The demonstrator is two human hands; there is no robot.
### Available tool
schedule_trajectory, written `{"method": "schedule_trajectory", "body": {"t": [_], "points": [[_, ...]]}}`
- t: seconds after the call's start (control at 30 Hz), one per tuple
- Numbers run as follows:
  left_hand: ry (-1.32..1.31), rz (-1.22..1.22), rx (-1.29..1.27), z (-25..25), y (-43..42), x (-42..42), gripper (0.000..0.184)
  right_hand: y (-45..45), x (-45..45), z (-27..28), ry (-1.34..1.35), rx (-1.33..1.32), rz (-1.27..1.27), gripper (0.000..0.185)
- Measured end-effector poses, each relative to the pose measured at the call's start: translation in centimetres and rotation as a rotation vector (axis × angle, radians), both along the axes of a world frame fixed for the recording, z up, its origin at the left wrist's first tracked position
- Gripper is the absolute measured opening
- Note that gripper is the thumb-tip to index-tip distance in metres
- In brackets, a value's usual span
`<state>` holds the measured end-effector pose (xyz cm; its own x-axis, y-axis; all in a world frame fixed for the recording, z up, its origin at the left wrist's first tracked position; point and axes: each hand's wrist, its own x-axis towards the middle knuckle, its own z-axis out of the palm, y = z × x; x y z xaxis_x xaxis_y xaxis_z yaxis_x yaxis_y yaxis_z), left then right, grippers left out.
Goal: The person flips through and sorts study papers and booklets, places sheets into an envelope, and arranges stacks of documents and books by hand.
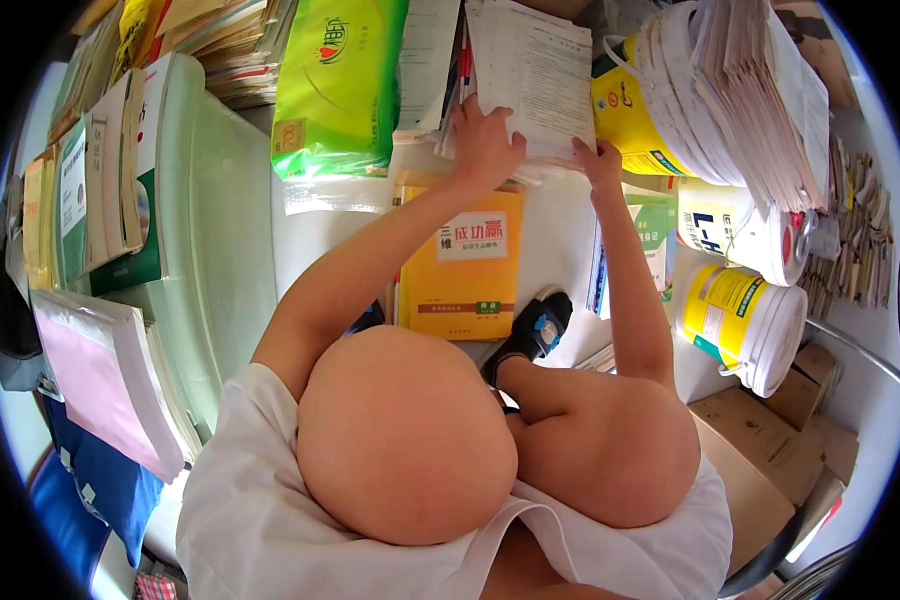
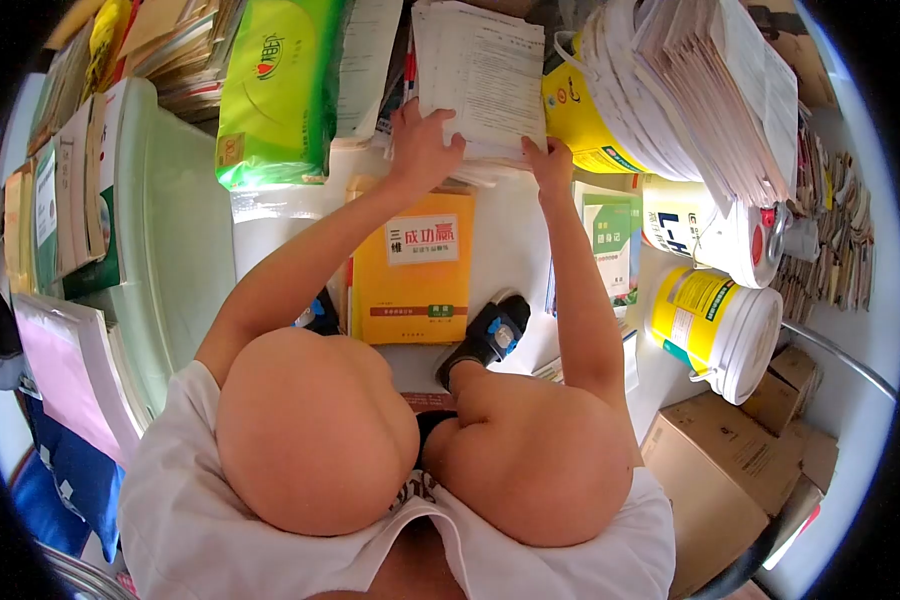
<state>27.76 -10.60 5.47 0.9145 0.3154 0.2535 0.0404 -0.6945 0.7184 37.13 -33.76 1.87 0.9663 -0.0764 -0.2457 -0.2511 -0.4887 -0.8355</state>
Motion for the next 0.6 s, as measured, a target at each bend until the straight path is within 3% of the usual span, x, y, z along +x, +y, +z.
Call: {"method": "schedule_trajectory", "body": {"t": [0.13,0.2,0.3,0.33,0.4,0.43,0.5,0.6], "points": [[-0.015,0.006,-0.179,-0.3,1.0,-0.7,0.044,-0.6,0.2,-0.6,-0.052,-0.02,0.051,0.032],[-0.008,0.067,-0.449,-0.6,1.9,-0.4,0.053,-0.9,0.2,-0.7,-0.053,0.008,0.036,0.03],[-0.1,0.185,-0.621,-1.2,1.0,0.4,0.06,-0.7,-0.8,0.3,-0.004,0.063,0.046,0.029],[-0.099,0.19,-0.624,-1.4,0.8,0.3,0.06,-0.3,-1.4,1.1,0.042,0.142,0.008,0.029],[-0.111,0.113,-0.875,-1.4,0.7,0.2,0.058,0.0,-2.1,2.0,0.082,0.22,-0.026,0.03],[-0.113,0.117,-0.878,-0.8,0.9,-0.2,0.058,-0.6,-2.5,1.7,0.114,0.263,-0.024,0.032],[0.132,-0.102,-0.517,0.8,1.6,-1.6,0.059,-1.4,-3.7,1.2,0.15,0.301,-0.015,0.034],[0.15,-0.204,-0.444,4.2,0.2,-4.9,0.058,-2.6,-6.2,1.4,0.242,0.313,-0.016,0.036]]}}
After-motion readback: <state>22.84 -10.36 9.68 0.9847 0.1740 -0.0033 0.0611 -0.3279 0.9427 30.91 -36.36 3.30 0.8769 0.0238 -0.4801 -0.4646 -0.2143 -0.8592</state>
